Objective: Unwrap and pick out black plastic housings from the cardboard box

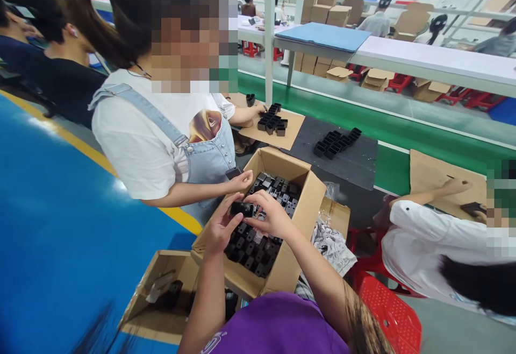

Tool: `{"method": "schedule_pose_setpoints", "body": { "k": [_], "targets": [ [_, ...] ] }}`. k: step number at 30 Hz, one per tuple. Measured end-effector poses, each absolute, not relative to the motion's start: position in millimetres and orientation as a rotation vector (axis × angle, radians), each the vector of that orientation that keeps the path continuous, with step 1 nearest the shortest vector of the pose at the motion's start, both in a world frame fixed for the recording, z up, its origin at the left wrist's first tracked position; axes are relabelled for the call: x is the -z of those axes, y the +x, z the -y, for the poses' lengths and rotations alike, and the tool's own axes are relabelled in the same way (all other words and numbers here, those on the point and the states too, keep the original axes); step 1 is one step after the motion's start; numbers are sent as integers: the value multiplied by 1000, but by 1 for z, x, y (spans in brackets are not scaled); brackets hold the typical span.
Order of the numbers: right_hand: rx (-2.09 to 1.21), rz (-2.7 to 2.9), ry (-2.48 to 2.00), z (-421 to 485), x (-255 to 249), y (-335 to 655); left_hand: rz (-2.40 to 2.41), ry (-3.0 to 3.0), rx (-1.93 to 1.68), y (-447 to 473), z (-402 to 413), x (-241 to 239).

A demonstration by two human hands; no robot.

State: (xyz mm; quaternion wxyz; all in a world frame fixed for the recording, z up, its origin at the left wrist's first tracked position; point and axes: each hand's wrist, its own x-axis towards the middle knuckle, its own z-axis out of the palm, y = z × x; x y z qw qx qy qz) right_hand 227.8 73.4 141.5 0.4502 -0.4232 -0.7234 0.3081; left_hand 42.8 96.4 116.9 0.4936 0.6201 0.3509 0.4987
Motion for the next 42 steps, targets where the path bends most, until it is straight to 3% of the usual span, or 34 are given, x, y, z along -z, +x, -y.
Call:
{"method": "schedule_pose_setpoints", "body": {
  "k": [13,34,42],
  "targets": [
    [-658,1863,-1052,-71,-135,222,-836,1470,-1062,41,-94,-120],
    [-946,1403,-1266,-60,-124,222,-875,1287,-1200,53,-85,-111],
    [-659,1240,-1275,-61,-132,217,-975,1353,-1403,70,-90,-108]
  ]
}}
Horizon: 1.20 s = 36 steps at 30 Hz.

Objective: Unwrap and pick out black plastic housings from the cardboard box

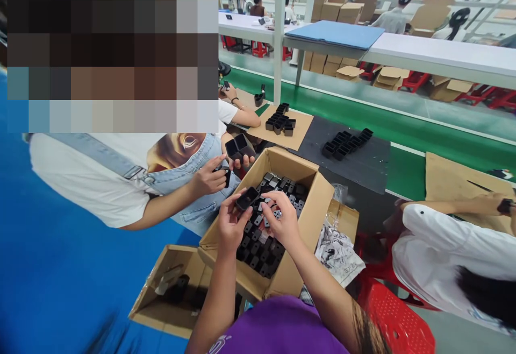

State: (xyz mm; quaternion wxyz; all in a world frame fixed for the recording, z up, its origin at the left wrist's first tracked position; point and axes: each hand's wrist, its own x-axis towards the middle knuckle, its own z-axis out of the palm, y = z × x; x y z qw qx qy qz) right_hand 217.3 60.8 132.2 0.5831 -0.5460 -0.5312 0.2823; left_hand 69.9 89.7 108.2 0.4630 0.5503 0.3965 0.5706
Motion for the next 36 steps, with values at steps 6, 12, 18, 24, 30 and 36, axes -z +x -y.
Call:
{"method": "schedule_pose_setpoints", "body": {
  "k": [6,12,18,24,30,36],
  "targets": [
    [-932,1099,-1288,-60,-134,214,-962,1368,-1460,77,-95,-110],
    [-1250,846,-1189,-75,-143,209,-933,1295,-1456,80,-101,-108],
    [-1313,799,-1175,-85,-146,209,-929,1262,-1427,77,-104,-105],
    [-1322,800,-1211,-88,-144,208,-946,1202,-1351,77,-107,-102],
    [-1296,775,-1219,-88,-148,204,-899,1170,-1376,81,-110,-106],
    [-1283,805,-1236,-87,-151,203,-874,1118,-1392,82,-112,-111]
  ]
}}
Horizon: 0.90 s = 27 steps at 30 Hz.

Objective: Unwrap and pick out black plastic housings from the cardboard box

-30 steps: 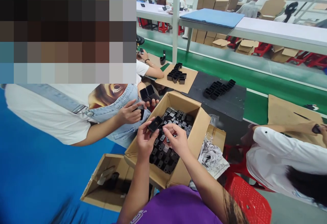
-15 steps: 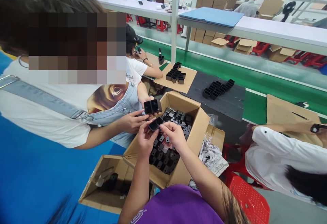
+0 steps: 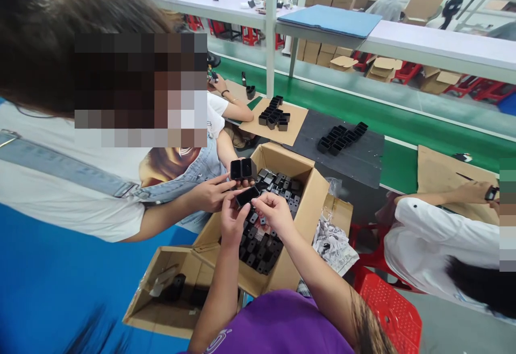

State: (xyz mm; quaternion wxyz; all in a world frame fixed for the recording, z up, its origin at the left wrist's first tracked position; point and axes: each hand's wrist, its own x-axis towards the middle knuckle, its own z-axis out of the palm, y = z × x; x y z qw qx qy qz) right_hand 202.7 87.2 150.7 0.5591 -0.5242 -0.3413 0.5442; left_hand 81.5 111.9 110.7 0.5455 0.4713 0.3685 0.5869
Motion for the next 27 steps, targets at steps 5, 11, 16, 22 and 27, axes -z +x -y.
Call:
{"method": "schedule_pose_setpoints", "body": {
  "k": [5,11,16,22,27],
  "targets": [
    [-1238,853,-1276,-82,-152,198,-861,990,-1402,85,-110,-114],
    [-1144,975,-1317,-73,-152,199,-845,725,-1361,90,-105,-119],
    [-990,1072,-1419,-66,-116,215,-836,664,-1294,90,-104,-127],
    [-977,1374,-1904,-47,-18,231,-865,629,-1246,88,-102,-128],
    [-932,1586,-2120,-14,27,222,-915,646,-1206,82,-99,-127]
  ]
}}
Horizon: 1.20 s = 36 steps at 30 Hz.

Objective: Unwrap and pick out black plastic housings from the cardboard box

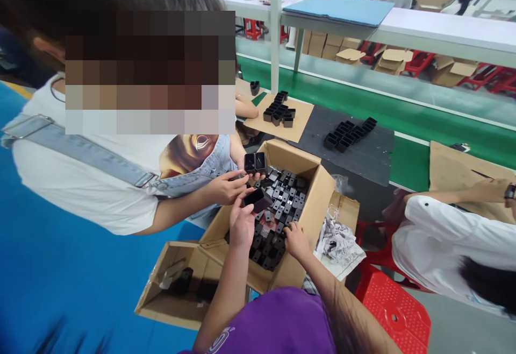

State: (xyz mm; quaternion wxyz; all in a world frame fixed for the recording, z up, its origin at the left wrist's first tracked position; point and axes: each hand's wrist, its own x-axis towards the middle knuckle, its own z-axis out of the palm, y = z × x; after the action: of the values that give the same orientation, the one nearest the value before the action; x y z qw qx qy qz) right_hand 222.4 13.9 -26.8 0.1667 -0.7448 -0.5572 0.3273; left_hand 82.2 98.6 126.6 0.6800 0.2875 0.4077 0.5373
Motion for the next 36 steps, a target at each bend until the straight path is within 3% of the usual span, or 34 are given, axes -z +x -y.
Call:
{"method": "schedule_pose_setpoints", "body": {
  "k": [6,14,36],
  "targets": [
    [-854,1753,-2194,0,38,226,-940,630,-1203,81,-98,-125],
    [-802,1583,-2577,-9,33,252,-955,653,-1195,87,-102,-121],
    [-986,1515,-2526,-6,47,251,-841,523,-1144,90,-101,-119]
  ]
}}
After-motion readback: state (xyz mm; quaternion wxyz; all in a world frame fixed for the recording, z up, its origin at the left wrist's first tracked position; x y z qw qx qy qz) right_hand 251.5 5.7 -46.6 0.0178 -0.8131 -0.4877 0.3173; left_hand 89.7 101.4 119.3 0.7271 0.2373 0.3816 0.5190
